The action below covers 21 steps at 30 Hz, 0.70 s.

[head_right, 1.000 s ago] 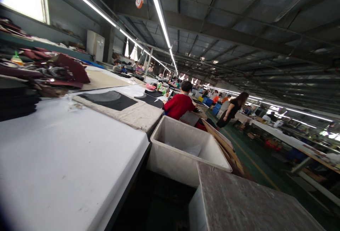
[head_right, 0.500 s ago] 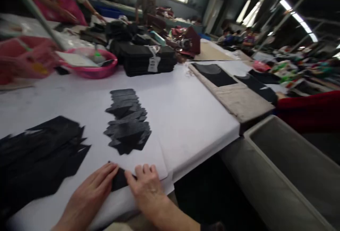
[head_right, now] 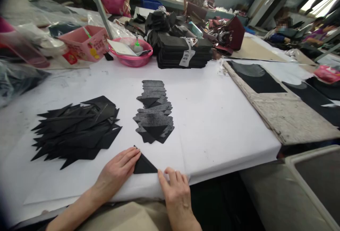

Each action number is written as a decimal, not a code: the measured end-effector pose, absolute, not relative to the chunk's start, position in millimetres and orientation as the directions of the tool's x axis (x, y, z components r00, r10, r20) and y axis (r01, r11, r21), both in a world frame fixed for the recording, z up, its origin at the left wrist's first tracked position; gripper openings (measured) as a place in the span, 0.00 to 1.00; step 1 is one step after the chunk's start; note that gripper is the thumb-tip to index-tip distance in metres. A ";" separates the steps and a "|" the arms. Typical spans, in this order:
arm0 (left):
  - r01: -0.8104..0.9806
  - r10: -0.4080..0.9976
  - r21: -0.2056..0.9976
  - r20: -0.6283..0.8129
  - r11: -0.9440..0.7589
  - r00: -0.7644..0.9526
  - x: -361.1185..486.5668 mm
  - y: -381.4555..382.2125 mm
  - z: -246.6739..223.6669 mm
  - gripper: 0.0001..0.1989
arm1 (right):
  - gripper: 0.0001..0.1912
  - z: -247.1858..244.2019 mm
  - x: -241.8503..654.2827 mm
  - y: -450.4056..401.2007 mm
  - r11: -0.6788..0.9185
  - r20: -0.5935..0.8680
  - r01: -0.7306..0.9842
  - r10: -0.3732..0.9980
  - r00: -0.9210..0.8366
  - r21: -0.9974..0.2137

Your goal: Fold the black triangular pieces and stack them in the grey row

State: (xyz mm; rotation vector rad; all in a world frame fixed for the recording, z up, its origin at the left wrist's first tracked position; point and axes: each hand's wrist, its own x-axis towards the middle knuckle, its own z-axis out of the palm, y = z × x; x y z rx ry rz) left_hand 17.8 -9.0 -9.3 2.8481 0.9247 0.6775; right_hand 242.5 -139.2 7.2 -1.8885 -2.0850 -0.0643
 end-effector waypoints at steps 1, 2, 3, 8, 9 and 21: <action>0.541 0.574 0.204 0.388 -0.816 0.721 17.7 -8.9 -10.4 0.18 | 0.18 10.4 244.3 -141.2 0.103 0.255 0.968 0.966 -0.042 -0.229; 0.539 0.574 0.208 0.387 -0.817 0.721 17.6 -8.9 -11.4 0.18 | 0.15 13.5 245.7 -142.8 0.072 0.240 0.956 0.971 -0.002 -0.284; 0.535 0.572 0.210 0.387 -0.818 0.723 17.5 -8.9 -12.1 0.18 | 0.13 16.2 246.5 -143.7 0.034 0.225 0.940 0.973 0.047 -0.340; 0.520 0.566 0.231 0.422 -0.822 0.708 18.4 -8.8 -11.4 0.15 | 0.09 19.4 239.6 -137.3 -0.100 0.172 0.869 0.963 0.207 -0.484; 0.518 0.568 0.240 0.432 -0.821 0.700 18.8 -8.7 -10.5 0.14 | 0.09 18.2 236.3 -134.4 -0.111 0.170 0.868 0.961 0.217 -0.483; 0.514 0.576 0.267 0.464 -0.815 0.673 21.1 -8.2 -4.8 0.11 | 0.07 24.1 221.8 -113.3 -0.229 -0.057 0.850 0.972 0.229 -0.474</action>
